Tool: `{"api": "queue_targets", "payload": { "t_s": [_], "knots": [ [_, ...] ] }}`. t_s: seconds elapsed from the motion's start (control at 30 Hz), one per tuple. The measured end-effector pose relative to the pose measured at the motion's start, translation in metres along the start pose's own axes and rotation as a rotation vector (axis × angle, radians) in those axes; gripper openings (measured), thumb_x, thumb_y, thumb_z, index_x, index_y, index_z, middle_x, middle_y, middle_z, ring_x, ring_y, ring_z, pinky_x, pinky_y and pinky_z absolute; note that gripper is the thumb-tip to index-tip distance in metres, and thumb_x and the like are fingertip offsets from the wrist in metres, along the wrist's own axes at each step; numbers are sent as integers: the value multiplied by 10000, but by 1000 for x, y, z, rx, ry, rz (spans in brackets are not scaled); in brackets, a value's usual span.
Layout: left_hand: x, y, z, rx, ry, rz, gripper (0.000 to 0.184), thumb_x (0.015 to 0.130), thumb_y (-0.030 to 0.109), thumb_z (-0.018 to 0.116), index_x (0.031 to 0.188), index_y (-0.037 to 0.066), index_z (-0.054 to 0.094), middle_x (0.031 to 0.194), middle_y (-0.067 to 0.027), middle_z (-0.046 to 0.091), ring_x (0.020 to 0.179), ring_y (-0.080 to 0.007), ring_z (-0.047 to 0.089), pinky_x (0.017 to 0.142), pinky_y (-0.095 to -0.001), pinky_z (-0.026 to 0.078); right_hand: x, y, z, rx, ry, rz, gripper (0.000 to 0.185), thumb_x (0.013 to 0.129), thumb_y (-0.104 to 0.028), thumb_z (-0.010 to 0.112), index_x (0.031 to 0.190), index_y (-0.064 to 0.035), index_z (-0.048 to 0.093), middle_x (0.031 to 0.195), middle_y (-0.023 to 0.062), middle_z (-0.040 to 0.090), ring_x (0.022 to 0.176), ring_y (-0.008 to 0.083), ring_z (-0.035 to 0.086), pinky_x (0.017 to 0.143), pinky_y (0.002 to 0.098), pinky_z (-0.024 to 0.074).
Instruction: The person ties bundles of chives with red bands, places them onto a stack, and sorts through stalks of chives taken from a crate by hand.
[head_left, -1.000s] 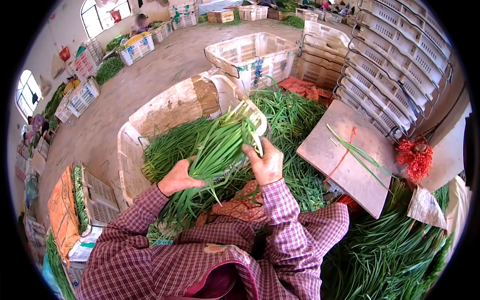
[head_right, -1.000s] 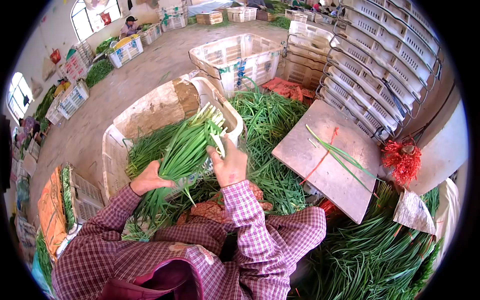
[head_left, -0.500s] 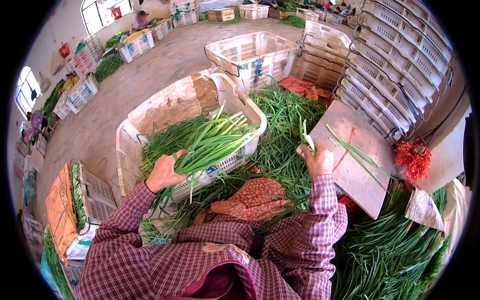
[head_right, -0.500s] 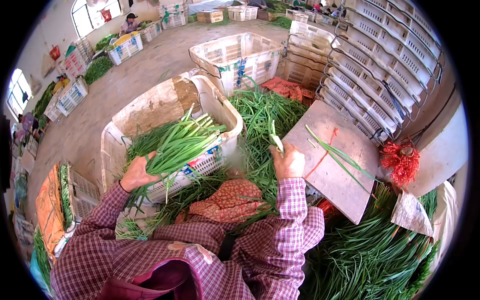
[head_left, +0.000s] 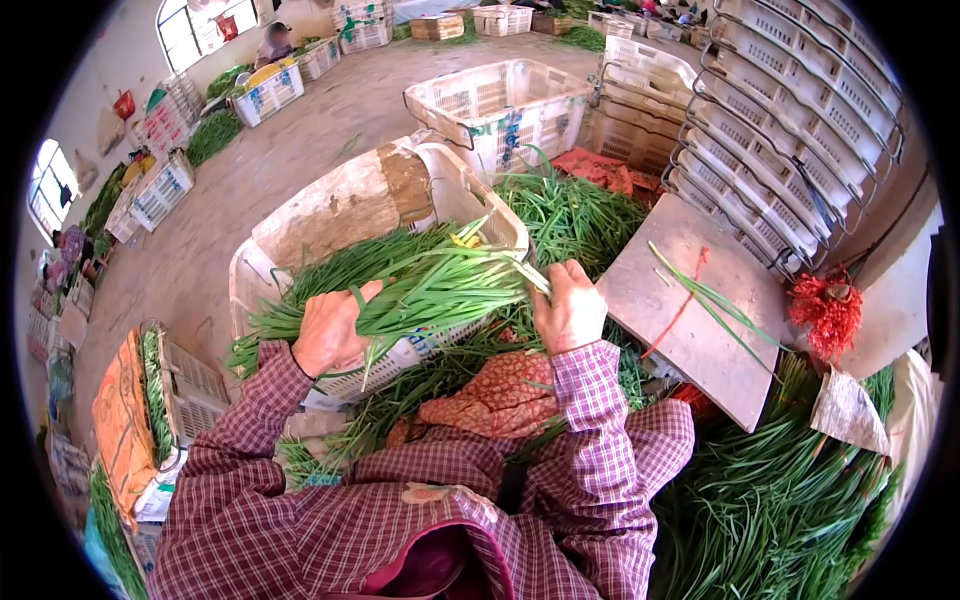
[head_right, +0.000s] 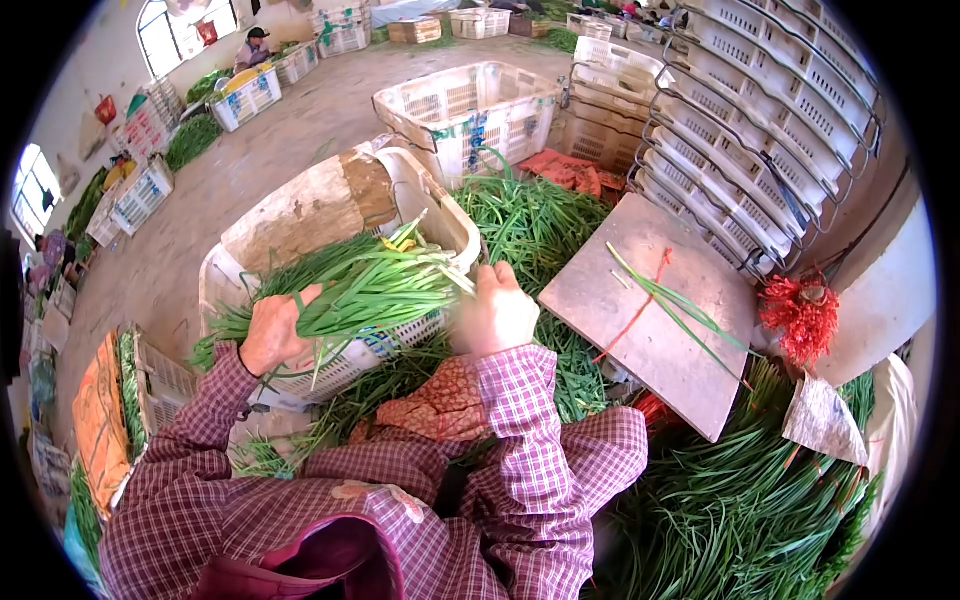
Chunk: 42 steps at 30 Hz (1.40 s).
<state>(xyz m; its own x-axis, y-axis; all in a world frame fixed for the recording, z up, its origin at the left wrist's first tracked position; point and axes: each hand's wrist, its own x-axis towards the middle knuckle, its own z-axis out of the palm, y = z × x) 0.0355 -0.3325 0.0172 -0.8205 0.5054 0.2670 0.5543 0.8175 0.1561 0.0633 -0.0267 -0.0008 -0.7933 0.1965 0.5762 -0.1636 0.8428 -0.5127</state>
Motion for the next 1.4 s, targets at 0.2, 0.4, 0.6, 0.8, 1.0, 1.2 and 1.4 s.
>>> {"api": "queue_targets", "payload": {
  "t_s": [0.2, 0.4, 0.6, 0.8, 1.0, 1.2, 1.4],
  "knots": [
    [-7, -19, -4, 52, 81, -33, 620, 685, 158, 710, 1281, 188, 540, 895, -167, 654, 796, -366, 629, 643, -431, 471, -10, 98, -22, -355, -78, 248, 168, 797, -196, 700, 920, -85, 674, 856, 112, 632, 669, 271, 654, 622, 392, 544],
    [-2, -10, -10, 163, 49, 9, 758, 600, 32, 681, 1317, 204, 504, 866, -144, 615, 756, -353, 607, 634, -435, 464, 4, 10, -36, 95, 13, 34, 212, 806, -201, 690, 1004, -125, 688, 850, 113, 626, 719, 284, 651, 623, 387, 527],
    [4, -8, -14, 239, 62, 206, 762, 569, -12, 663, 1292, 166, 500, 807, -137, 544, 735, -324, 589, 635, -430, 466, 25, -24, -19, 105, -258, -52, 288, 749, -246, 729, 1000, -109, 698, 980, 115, 634, 803, 305, 646, 719, 414, 518],
    [11, -3, -16, 271, 53, 356, 683, 630, 7, 640, 1282, 159, 504, 781, -125, 526, 721, -313, 575, 629, -424, 453, 16, -14, 10, 240, -326, -304, 336, 714, -221, 770, 1011, -83, 694, 965, 126, 652, 813, 319, 644, 723, 391, 527],
    [11, -7, -10, 275, 94, 362, 600, 694, 41, 614, 1272, 166, 513, 766, -119, 509, 710, -305, 568, 620, -422, 445, 8, -14, -2, 171, -226, -149, 275, 709, -14, 648, 983, -43, 645, 886, 147, 636, 785, 348, 635, 683, 411, 516],
    [7, -22, -12, 283, 140, 355, 599, 652, 21, 644, 1226, 142, 527, 782, -119, 513, 720, -304, 571, 620, -419, 451, 7, 47, -1, -117, -58, 99, 191, 733, -8, 610, 919, -49, 596, 835, 173, 633, 771, 368, 638, 669, 439, 506],
    [8, -26, -14, 318, 131, 342, 671, 591, -10, 667, 1229, 143, 527, 791, -110, 508, 731, -305, 563, 632, -411, 457, 2, 33, -28, 63, -77, -55, 235, 723, -43, 638, 947, -109, 669, 819, 127, 626, 718, 342, 633, 648, 434, 519]
  ]
}}
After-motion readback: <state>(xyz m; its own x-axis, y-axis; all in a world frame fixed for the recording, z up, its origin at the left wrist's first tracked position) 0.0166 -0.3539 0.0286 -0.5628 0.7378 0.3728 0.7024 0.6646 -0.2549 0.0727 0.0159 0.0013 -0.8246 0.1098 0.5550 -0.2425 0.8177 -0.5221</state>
